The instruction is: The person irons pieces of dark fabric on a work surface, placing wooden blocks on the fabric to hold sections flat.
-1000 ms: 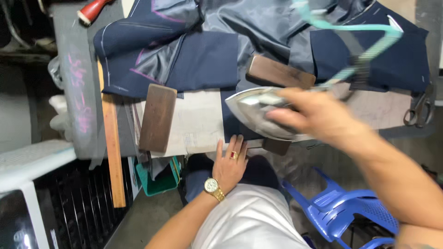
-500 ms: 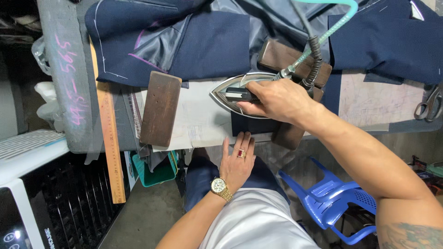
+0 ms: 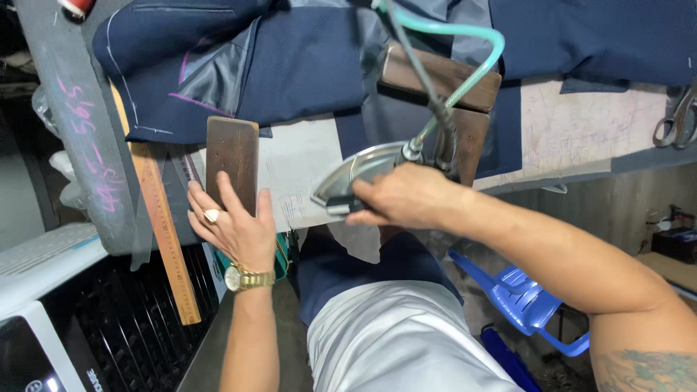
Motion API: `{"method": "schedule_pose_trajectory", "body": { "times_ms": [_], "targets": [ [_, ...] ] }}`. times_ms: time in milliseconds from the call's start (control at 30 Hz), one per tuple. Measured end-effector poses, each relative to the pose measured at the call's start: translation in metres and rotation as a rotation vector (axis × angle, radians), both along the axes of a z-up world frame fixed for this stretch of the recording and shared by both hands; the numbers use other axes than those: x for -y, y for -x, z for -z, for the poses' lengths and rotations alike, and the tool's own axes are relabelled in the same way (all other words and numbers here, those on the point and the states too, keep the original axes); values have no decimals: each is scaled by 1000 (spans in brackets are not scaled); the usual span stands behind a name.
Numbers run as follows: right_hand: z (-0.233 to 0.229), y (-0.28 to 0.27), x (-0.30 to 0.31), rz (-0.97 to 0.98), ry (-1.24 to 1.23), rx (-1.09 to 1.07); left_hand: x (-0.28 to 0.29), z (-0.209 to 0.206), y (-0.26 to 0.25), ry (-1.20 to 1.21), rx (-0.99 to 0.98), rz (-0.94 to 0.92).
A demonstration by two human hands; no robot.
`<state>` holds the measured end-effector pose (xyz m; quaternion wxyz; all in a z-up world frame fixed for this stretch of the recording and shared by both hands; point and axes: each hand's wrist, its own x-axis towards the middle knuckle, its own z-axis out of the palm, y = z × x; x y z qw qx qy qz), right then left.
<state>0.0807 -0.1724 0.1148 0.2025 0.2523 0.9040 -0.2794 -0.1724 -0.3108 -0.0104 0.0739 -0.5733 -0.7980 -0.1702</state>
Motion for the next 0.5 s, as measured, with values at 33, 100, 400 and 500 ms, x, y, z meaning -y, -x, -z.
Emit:
{"method": "schedule_pose_trajectory", "body": {
  "times_ms": [33,100,400,500],
  "targets": [
    [2,-1,8,-36,22,-10,-3,4,9,28,-18,-12],
    [1,-3,21,-22,33,-10,-2,5,15,-22,-5,49],
    [9,-22,65,104,72,-54,-59,-4,11,-35,220,796],
    [7,-24,79,166,86,-36,-100,7,-16,-7,230,1019]
  ]
}}
